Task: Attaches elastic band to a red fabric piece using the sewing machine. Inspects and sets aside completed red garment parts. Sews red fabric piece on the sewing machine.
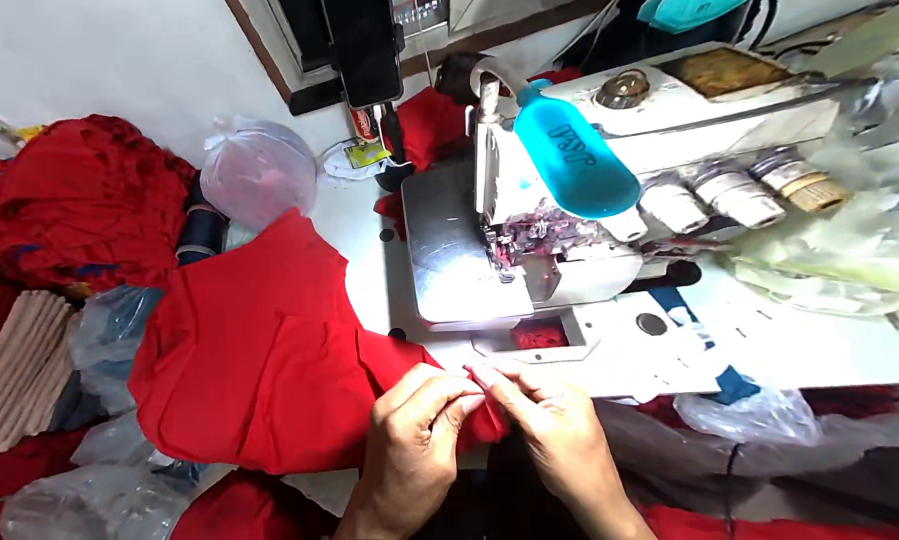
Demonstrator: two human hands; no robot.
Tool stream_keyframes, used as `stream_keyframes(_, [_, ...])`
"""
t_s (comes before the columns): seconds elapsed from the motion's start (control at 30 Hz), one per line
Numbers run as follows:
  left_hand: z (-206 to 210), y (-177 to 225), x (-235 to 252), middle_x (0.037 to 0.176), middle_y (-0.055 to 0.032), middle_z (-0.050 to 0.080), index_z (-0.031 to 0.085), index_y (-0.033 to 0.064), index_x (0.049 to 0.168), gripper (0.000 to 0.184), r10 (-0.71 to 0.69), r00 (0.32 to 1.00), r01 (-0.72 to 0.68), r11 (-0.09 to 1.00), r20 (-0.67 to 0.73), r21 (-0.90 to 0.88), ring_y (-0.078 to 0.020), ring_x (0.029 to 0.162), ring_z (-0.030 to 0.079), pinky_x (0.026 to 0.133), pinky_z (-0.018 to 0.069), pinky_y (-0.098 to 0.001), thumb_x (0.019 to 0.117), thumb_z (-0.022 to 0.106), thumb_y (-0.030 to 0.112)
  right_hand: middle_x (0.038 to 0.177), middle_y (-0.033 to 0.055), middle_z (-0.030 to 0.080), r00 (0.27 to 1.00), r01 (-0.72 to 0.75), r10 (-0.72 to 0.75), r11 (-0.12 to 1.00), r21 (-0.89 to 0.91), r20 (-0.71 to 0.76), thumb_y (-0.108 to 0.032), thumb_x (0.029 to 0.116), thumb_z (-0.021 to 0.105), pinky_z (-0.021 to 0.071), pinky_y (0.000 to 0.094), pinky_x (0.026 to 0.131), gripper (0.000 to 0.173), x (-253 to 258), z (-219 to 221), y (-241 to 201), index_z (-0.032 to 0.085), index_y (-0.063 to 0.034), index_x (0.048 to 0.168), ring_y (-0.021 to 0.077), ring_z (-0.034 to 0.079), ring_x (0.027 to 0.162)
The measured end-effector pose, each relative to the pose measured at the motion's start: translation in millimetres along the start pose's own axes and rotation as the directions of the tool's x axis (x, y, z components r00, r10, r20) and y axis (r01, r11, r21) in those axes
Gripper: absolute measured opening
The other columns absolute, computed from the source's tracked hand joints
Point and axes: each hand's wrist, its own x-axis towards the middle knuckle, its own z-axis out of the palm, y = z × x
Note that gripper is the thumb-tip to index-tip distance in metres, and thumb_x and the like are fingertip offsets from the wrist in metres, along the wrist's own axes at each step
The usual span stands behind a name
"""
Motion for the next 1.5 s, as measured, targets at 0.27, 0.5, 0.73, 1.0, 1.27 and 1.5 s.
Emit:
stream_keyframes(0.27, [6,-8,2,0.091,-0.0012,0.074,0.08,0.0075,0.089,0.004,-0.068,0.988,0.082,0.992,-0.14,0.094,-0.0075,0.086,0.071,0.077,0.0612,-0.0207,0.0851,0.08,0.009,0.087,0.0021,0.076,0.99,-0.091,0.077,0.988,0.126,0.114,-0.011,0.096,0.066,0.0602,0.0204,0.07,0.017,-9,2,-6,0.077,-0.004,0.107,0.0073,0.072,0.076])
stream_keyframes(0.5, [5,-8,2,0.091,-0.0006,0.073,0.08,0.0088,0.088,0.005,-0.089,0.98,0.107,0.99,-0.178,0.094,-0.0075,0.087,0.07,0.075,0.0605,-0.0201,0.0831,0.081,0.009,0.096,0.0046,0.078,0.987,-0.045,0.028,0.993,0.105,0.156,-0.011,0.0955,0.067,0.0622,0.0225,0.08,0.02,-10,2,-2,0.075,-0.0025,0.112,0.0103,0.075,0.087])
stream_keyframes(0.73, [6,-8,2,0.095,0.0009,0.072,0.076,0.0099,0.09,0.008,-0.115,0.979,0.131,0.988,-0.167,0.086,-0.0083,0.091,0.069,0.08,0.0605,-0.0231,0.0846,0.081,0.013,0.1,0.0025,0.078,0.979,0.081,-0.088,0.996,0.047,0.184,-0.012,0.0994,0.063,0.0622,0.0231,0.081,0.021,-8,1,2,0.076,-0.0062,0.114,0.0103,0.074,0.089])
stream_keyframes(1.0, [-14,0,11,0.095,0.0023,0.07,0.075,0.0116,0.09,0.006,-0.125,0.987,0.136,0.985,-0.1,0.109,-0.0059,0.088,0.068,0.074,0.0594,-0.0203,0.0925,0.07,0.011,0.1,0.001,0.075,0.914,0.371,-0.367,0.928,0.009,0.173,-0.016,0.1013,0.065,0.06,0.0199,0.084,0.012,-17,11,34,0.072,-0.0062,0.102,0.0044,0.071,0.093])
stream_keyframes(1.27, [-37,5,30,0.097,0.0,0.068,0.067,0.009,0.106,0.009,-0.197,0.921,0.196,0.98,-0.335,-0.038,-0.0085,0.083,0.067,0.073,0.0585,-0.0212,0.1,0.06,0.007,0.106,0.0041,0.074,0.938,0.313,-0.289,0.944,-0.109,0.189,-0.031,0.0954,0.074,0.0588,0.0216,0.084,0.021,-23,13,42,0.077,-0.0099,0.091,0.0058,0.069,0.098])
stream_keyframes(1.5, [-41,-9,21,0.087,0.0015,0.068,0.068,0.0092,0.104,0.01,-0.295,0.867,0.276,0.955,-0.402,-0.107,-0.0061,0.079,0.066,0.072,0.0561,-0.0192,0.0985,0.061,0.007,0.103,-0.0004,0.074,0.949,0.302,-0.284,0.944,-0.132,0.139,-0.028,0.0989,0.069,0.0583,0.0217,0.084,0.018,-22,3,38,0.078,-0.0128,0.095,0.0062,0.069,0.096])
